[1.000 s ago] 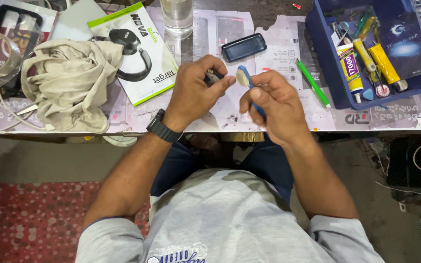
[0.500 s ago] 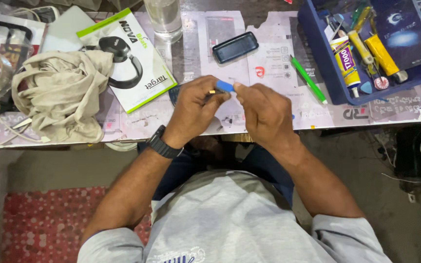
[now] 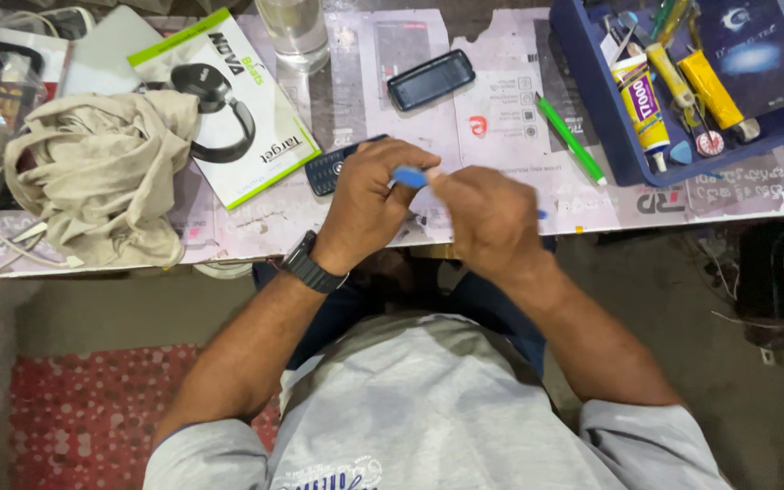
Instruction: The person cleans the internal components of a disassembled mobile phone using a blue toothbrush. They scrub the battery compartment, circuit board, and other internal parts, then clean the phone's outer casing and a separate battery component.
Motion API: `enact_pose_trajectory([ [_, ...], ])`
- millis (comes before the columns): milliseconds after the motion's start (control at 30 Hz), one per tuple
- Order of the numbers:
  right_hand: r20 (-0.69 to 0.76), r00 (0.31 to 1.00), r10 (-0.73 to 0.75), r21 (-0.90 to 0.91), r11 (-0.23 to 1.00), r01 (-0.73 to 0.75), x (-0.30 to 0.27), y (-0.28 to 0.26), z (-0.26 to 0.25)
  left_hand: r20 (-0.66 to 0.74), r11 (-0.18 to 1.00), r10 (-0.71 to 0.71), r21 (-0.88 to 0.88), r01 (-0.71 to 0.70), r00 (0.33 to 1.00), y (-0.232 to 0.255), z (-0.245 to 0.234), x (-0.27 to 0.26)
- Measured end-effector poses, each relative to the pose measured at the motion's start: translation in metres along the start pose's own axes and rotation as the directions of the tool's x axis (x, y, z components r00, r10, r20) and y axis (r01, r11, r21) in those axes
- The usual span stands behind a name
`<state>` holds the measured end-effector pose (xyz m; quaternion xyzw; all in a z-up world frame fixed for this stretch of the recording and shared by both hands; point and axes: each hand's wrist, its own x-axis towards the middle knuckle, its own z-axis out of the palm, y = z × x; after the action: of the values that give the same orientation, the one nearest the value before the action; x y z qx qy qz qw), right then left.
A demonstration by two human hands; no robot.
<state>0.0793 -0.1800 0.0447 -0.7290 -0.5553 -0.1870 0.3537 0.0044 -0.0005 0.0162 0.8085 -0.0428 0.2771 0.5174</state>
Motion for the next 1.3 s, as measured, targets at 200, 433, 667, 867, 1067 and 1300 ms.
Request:
enact_pose_trajectory([
  [200,-0.026,0.999,0.048,0.085,0.995,-0.045,0.000,0.000,-0.004,-0.020,0.996,0.073,0.061,-0.072,0.997,0.002,-0.001,0.000],
  [433,-0.039,0.999,0.009,0.070,0.998,-0.006,-0.006,0.005,-0.002,-0.005,0.993,0.081,0.085,-0.080,0.997,0.008,0.001,0.000],
  [667,-0.029,0.999,0.023,0.056,0.998,-0.022,-0.003,0.008,-0.005,-0.013,0.985,0.094,0.145,-0.091,0.996,0.009,0.000,0.002],
  [867,-0.036,0.999,-0.001,0.024,1.000,0.002,0.002,0.006,-0.011,-0.010,0.986,0.101,0.131,-0.099,0.995,0.009,-0.005,0.000],
  [1067,-0.007,1.000,-0.024,0.029,0.999,0.024,0.001,0.005,-0.008,0.000,0.979,0.146,0.141,-0.145,0.989,0.011,-0.006,0.002],
  [1300,-0.024,0.997,-0.069,0.111,0.991,0.071,0.001,0.003,-0.002,-0.008,0.987,0.113,0.120,-0.111,0.994,0.017,-0.009,0.002],
])
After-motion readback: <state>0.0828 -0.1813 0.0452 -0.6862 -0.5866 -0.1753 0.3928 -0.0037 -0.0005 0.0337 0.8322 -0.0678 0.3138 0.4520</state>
